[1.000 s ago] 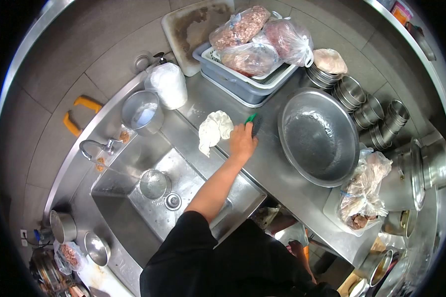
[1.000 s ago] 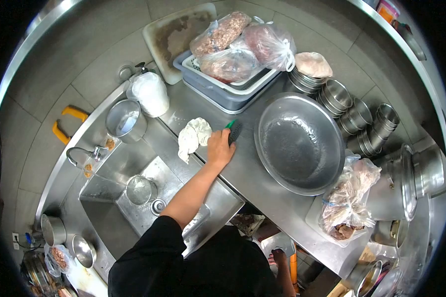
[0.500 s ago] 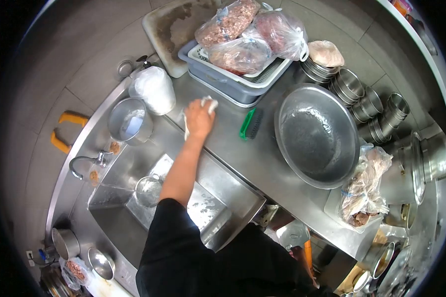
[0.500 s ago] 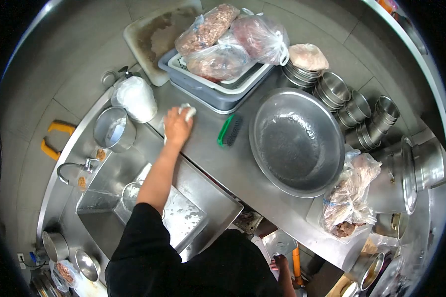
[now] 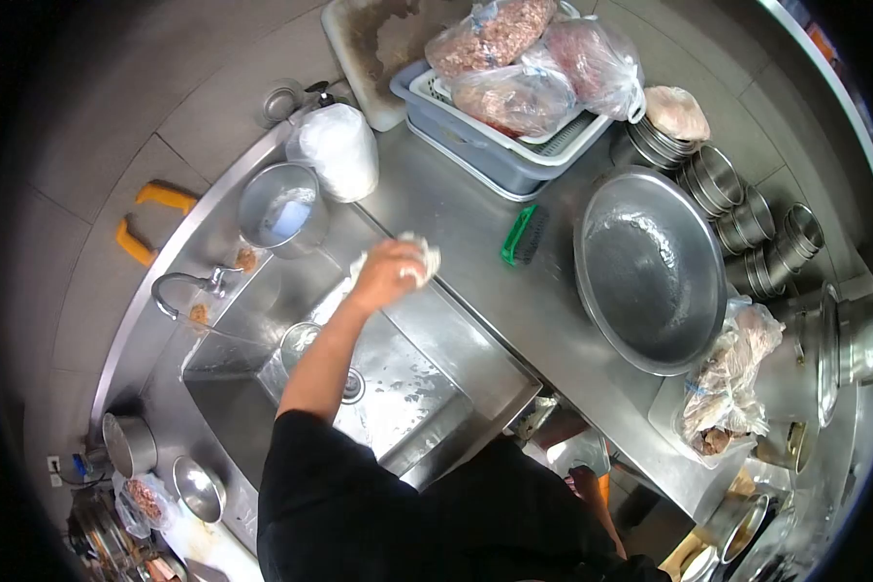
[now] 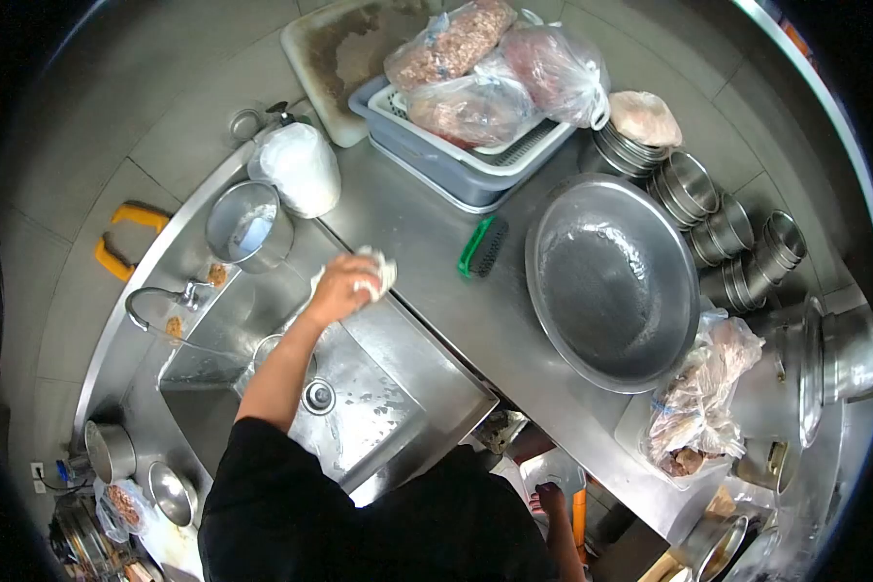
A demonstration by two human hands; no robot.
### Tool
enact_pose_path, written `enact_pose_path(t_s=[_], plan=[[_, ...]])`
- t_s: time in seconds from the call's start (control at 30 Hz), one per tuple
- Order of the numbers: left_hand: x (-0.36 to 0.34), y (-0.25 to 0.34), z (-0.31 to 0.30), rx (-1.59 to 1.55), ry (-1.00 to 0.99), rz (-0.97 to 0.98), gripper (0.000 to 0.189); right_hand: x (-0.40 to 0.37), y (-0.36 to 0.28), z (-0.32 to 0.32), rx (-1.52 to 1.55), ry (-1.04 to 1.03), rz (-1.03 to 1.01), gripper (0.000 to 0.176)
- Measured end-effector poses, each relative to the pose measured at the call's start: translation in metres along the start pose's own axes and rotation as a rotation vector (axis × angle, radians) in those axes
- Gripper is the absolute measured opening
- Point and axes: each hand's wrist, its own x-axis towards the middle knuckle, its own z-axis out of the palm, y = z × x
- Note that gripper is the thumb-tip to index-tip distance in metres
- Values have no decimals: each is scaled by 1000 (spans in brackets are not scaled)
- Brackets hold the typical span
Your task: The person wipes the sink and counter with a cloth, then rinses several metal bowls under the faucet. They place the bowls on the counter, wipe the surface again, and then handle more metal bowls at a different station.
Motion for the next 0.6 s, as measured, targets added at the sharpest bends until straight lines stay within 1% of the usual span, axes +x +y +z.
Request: enact_pose_path(t_s=[0.03,0.07,0.1,0.17,0.2,0.27,0.3,0.37,0.4,0.43,0.47,0.5,0.53,0.57,0.6], plan=[[-15,8,-6,-100,-61,-60,25,9,-5,-3,3,-5,-11,19],[-23,10,-11,-206,-126,-120,23,15,-8,-8,-7,12,36,19],[-28,-1,-13,-206,-128,-117,23,17,-9,-11,-20,31,88,19],[-35,-34,-12,-89,163,-202,29,15,-15,-16,1,25,58,19],[-28,-42,-12,-90,166,-204,29,18,-17,-20,-16,26,48,19],[-16,-53,-12,339,346,-418,39,12,-24,-23,-67,38,1,23],[-19,-51,-7,336,349,-423,39,20,-17,-28,-72,42,0,23],[-12,-38,7,594,357,-496,48,49,1,-38,1,-15,110,28],[-8,-19,10,568,353,-530,41,22,-13,-26,-24,43,22,33],[-11,-11,13,567,352,-521,41,29,-2,-27,-14,43,21,33],[-14,-3,15,420,283,-486,37,37,8,-26,6,-33,79,25],[-15,1,16,275,214,-448,33,45,15,-25,27,-108,134,22],[-12,1,15,76,274,-383,26,28,17,-17,15,-15,62,20],[-4,-3,15,74,271,-367,26,16,17,-9,31,-12,59,20],[8,-5,12,-44,336,-376,26,14,40,-10,-183,-35,-173,20]])
